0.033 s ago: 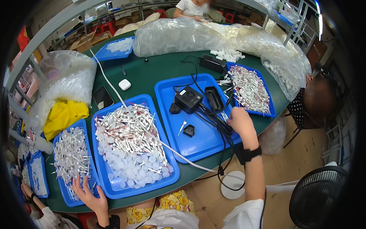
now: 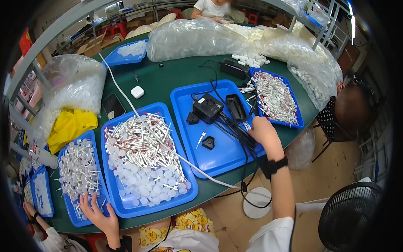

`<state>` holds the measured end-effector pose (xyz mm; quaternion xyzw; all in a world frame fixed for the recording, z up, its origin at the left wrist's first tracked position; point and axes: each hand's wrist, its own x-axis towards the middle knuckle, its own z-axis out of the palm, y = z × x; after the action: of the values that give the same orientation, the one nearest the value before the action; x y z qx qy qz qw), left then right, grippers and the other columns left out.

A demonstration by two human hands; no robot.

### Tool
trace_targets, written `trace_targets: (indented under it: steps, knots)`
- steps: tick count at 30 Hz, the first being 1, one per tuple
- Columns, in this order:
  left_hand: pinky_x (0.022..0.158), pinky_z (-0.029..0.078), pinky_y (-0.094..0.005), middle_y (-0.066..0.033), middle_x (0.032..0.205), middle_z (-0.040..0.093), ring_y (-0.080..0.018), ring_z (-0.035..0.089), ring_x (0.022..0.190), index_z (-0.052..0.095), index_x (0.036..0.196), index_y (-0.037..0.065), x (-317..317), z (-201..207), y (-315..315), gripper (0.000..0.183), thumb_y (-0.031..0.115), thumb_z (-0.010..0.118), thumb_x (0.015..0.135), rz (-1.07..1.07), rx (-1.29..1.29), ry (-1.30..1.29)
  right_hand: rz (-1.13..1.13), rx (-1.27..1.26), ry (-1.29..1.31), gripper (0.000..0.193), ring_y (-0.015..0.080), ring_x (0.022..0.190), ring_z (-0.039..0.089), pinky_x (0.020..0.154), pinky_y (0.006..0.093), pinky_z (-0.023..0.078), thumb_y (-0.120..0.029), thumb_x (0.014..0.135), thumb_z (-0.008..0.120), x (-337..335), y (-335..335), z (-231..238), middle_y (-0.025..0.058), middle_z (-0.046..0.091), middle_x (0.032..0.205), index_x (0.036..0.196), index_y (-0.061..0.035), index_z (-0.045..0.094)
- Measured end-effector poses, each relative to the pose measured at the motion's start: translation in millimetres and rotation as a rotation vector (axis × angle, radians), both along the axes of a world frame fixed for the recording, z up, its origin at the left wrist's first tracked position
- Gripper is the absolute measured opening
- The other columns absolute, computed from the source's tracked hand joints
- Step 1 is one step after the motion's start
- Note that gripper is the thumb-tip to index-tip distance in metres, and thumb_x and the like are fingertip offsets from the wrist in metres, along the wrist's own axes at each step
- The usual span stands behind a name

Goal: The person repeatedly picks small white plastic caps and thin white rods from blue trays, inserts the rods into the caps, and places the assembled units into a tray. The process is continuous and repetitive throughout the clip.

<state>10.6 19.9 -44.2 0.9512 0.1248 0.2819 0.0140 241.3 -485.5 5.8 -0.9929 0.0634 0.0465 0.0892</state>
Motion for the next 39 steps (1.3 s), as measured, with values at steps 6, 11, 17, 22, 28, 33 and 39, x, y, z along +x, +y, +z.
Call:
trace_targets:
  steps: [6,11,17,22,28,33,39]
  knots:
    - [0.117,0.019,-0.0624,-0.0181,0.140,0.048,-0.0444,0.034,0.139,0.057,0.124,0.002,2,1,-1,0.047,0.019,0.062,0.080,-0.025,-0.017,-0.007,0.057,-0.198,0.235,0.039,0.0389,0.094,0.069,0.081,0.0422,0.057,-0.017,0.065,0.084,31,10,13,0.0247,0.070,0.097,0.092,0.0055,0.068]
    - [0.116,0.019,-0.0623,-0.0180,0.139,0.049,-0.0440,0.035,0.138,0.057,0.124,0.001,1,0,0,0.048,0.022,0.062,0.081,-0.011,-0.012,-0.012,0.074,-0.259,0.293,0.038,0.0354,0.084,0.072,0.072,0.0405,0.059,-0.015,0.060,0.081,32,24,14,0.0230,0.072,0.090,0.090,0.0062,0.071]
    - [0.117,0.019,-0.0618,-0.0181,0.139,0.049,-0.0438,0.035,0.138,0.058,0.125,0.002,1,1,-1,0.049,0.021,0.063,0.080,-0.006,-0.025,-0.015,-0.152,0.180,0.585,0.019,0.0135,0.051,0.064,0.045,0.0256,0.048,-0.013,0.078,0.069,24,10,21,0.0084,0.069,0.065,0.065,0.0016,0.065]
    - [0.117,0.019,-0.0617,-0.0180,0.139,0.049,-0.0434,0.036,0.138,0.058,0.123,0.002,1,2,-1,0.049,0.020,0.064,0.078,-0.013,-0.040,-0.017,-0.203,0.246,0.428,0.023,0.0141,0.048,0.063,0.043,0.0273,0.049,-0.015,0.077,0.071,17,5,33,0.0076,0.067,0.060,0.063,0.0024,0.065]
    - [0.117,0.019,-0.0622,-0.0178,0.139,0.048,-0.0434,0.035,0.138,0.059,0.123,0.002,5,1,-1,0.049,0.020,0.064,0.077,-0.033,-0.058,-0.024,-0.208,0.163,0.276,0.023,0.0164,0.045,0.061,0.041,0.0288,0.048,-0.012,0.075,0.070,6,-1,75,0.0110,0.064,0.057,0.062,0.0057,0.062]
    - [0.117,0.019,-0.0623,-0.0177,0.139,0.048,-0.0439,0.036,0.138,0.059,0.123,0.002,0,4,-1,0.050,0.019,0.065,0.076,-0.009,-0.065,-0.018,0.054,0.329,0.316,0.022,0.0139,0.044,0.059,0.040,0.0283,0.046,-0.013,0.077,0.069,-43,87,129,0.0090,0.062,0.055,0.067,0.0044,0.060]
    - [0.116,0.020,-0.0622,-0.0180,0.139,0.049,-0.0435,0.037,0.137,0.059,0.123,0.002,2,1,0,0.050,0.021,0.065,0.077,-0.029,-0.066,-0.036,0.326,0.920,0.467,0.019,0.0120,0.048,0.060,0.043,0.0273,0.046,-0.015,0.084,0.066,-40,171,94,0.0083,0.064,0.064,0.085,0.0037,0.064]
